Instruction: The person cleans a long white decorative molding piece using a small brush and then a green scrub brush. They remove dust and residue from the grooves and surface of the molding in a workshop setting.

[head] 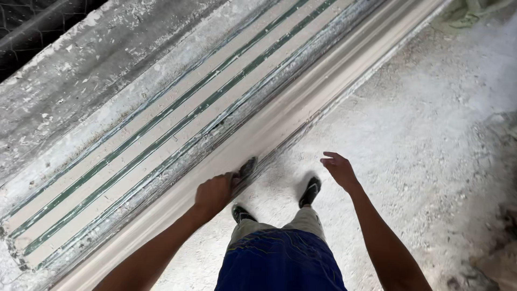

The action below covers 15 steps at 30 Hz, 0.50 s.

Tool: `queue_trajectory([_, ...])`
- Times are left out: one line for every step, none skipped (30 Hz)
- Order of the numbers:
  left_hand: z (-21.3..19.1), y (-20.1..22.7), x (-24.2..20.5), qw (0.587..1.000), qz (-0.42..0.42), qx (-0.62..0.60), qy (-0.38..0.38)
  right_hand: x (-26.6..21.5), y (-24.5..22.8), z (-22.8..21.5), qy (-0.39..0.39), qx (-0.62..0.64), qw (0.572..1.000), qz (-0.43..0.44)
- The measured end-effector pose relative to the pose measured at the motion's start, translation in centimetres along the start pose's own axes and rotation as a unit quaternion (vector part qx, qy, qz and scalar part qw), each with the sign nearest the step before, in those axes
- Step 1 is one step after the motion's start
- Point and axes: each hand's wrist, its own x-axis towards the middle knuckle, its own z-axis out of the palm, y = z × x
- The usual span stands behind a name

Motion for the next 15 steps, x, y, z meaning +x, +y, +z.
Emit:
queue_trajectory([-0.4,0.1,-0.2,1.0,-0.019,0.014,-0.012,1.1,0.4,-0.8,-0.004,0.015,1.0,0.005])
queue_trajectory([-0.6,0.8,0.2,0.999,-0.039,0.025,-0.022,2.6,0.8,-1.8,-0.005,-0.029,0.999,0.017])
queue_trajectory([-0.6,2.2,1.5,0.997,-0.06,0.036,-0.033,4.2,1.1,-2.7,-0.005,-0.073,0.997,0.028])
queue_trajectory([-0.5,4.2,3.4,0.997,-0.055,0.039,-0.029,6.0,1.3,-3.9,-0.006,-0.119,0.992,0.039])
queue_trajectory([-0.4,6.7,6.0,0.997,-0.051,0.043,-0.025,8.1,1.5,-4.8,0.001,-0.121,0.992,0.031])
queue_trajectory([-0.2,9.9,9.0,0.998,-0.037,0.054,-0.023,10.0,1.8,-5.8,0.006,-0.125,0.992,0.025])
queue_trajectory([-0.1,13.1,12.4,0.997,-0.024,0.066,-0.021,11.8,2.1,-7.2,0.012,-0.129,0.991,0.018])
queue_trajectory([-0.1,16.4,16.1,0.997,0.009,0.063,0.037,13.6,2.3,-8.5,0.049,-0.115,0.991,-0.052])
queue_trajectory([-0.2,19.5,19.7,0.993,0.037,0.051,0.104,15.4,2.4,-9.4,0.083,-0.099,0.984,-0.122])
queue_trajectory([-0.5,21.9,23.4,0.999,-0.02,0.01,0.024,17.1,2.3,-9.9,0.12,-0.077,0.971,-0.19])
queue_trajectory([-0.8,23.9,26.5,0.998,-0.009,0.059,0.036,18.7,2.3,-10.7,0.108,-0.076,0.976,-0.173])
queue_trajectory([-0.9,25.0,28.9,0.998,-0.001,0.031,0.047,20.0,2.4,-11.8,0.099,-0.077,0.98,-0.154])
queue_trajectory([-0.6,25.6,30.3,0.998,0.007,0.003,0.059,21.1,2.4,-12.6,0.09,-0.077,0.984,-0.134])
queue_trajectory([0.5,25.2,29.8,0.999,0.014,-0.005,0.052,21.4,2.9,-13.3,0.056,-0.081,0.989,-0.112])
queue_trajectory([2.0,24.6,28.1,0.999,0.021,-0.013,0.046,21.7,3.1,-14.0,0.022,-0.085,0.992,-0.089])
